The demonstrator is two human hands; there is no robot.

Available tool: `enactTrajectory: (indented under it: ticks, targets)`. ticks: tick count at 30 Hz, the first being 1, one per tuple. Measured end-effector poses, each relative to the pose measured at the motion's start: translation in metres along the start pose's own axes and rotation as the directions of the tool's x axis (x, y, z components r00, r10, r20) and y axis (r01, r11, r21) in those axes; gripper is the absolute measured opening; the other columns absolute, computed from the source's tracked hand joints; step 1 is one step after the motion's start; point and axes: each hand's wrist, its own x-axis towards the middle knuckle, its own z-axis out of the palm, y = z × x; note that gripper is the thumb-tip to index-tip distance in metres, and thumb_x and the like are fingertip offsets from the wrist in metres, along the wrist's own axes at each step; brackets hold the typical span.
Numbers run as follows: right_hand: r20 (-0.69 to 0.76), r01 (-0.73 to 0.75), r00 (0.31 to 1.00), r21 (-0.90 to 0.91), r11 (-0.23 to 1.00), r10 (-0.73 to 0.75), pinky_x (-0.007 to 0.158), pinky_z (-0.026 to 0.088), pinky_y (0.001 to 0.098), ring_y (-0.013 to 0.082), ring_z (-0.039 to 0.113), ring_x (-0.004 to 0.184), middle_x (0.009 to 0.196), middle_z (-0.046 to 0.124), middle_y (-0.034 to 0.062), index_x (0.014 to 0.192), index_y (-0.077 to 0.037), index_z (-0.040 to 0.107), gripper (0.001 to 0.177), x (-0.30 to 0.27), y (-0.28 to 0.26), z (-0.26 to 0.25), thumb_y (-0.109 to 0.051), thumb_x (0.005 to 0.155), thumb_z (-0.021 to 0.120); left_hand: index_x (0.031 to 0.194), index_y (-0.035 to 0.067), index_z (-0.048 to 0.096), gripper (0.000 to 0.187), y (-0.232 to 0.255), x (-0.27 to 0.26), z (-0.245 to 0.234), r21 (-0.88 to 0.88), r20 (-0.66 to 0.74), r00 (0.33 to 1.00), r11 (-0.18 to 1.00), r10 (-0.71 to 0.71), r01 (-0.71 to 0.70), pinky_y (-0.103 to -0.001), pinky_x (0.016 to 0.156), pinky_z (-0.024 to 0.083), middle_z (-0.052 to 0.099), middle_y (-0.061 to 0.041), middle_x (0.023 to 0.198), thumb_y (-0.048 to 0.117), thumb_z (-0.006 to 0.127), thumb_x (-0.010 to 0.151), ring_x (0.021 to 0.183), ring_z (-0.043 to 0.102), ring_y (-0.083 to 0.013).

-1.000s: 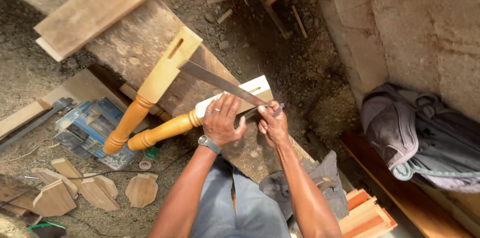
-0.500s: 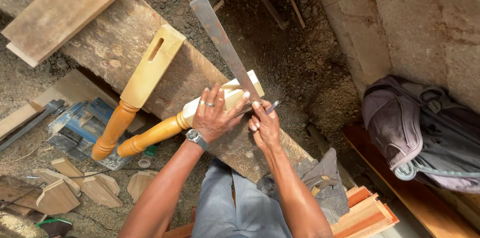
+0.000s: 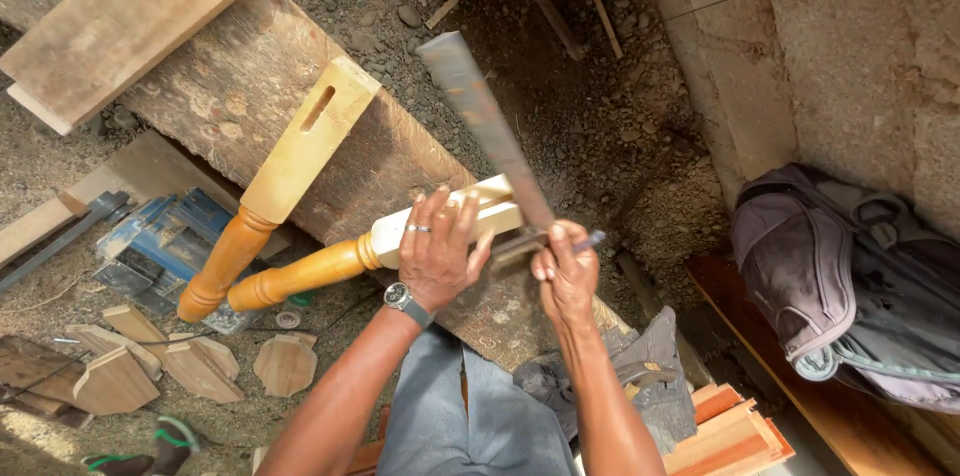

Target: Marking wooden table legs for joinery using a square and a pen

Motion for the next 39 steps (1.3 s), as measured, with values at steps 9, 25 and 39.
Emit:
enactTrajectory:
  ticks: [9,25,39]
  targets:
    - [-0.197,0.122,0.972,-0.033,0.992,-0.126,0.033,0.042,0.0203,0.0054,0.037,0.032,0.046,0.042,0.0000,0.109,-0.001,0.065,0.011,-0.037,-0.003,-0.047,-0.010,0.101,0.066,0.133,0.010,0.067,0.063,0.002,-0.025,0.017,-0.007,0.117,0.989,0.996,-0.087,0.089,-0.049,0.083,0.052,0.041,-0.008,0.097,0.034,0.086,0.079,0.094,0.056,-0.0345]
    - [-0.004,0.267,0.964,0.029,0.963,-0.267,0.026,0.040,0.0219,0.0072,0.045,0.028,0.067,0.064,0.0093,0.108,0.005,0.067,0.025,-0.004,0.042,0.016,-0.011,0.092,0.079,0.152,0.036,0.050,0.070,0.005,-0.025,0.011,0.068,0.199,0.950,0.963,0.242,-0.260,-0.053,0.102,0.050,0.050,-0.021,0.141,0.050,0.075,0.088,0.125,0.061,-0.0400]
    - [0.002,0.271,0.963,0.045,0.962,-0.271,0.027,0.041,0.0201,0.0050,0.045,0.031,0.077,0.063,0.0074,0.117,0.003,0.067,0.027,0.004,0.056,0.011,-0.016,0.098,0.072,0.147,0.045,0.054,0.059,0.008,-0.018,0.011,0.139,0.199,0.954,0.957,0.224,-0.254,-0.044,0.089,0.055,0.054,-0.013,0.134,0.062,0.068,0.092,0.115,0.064,-0.0330]
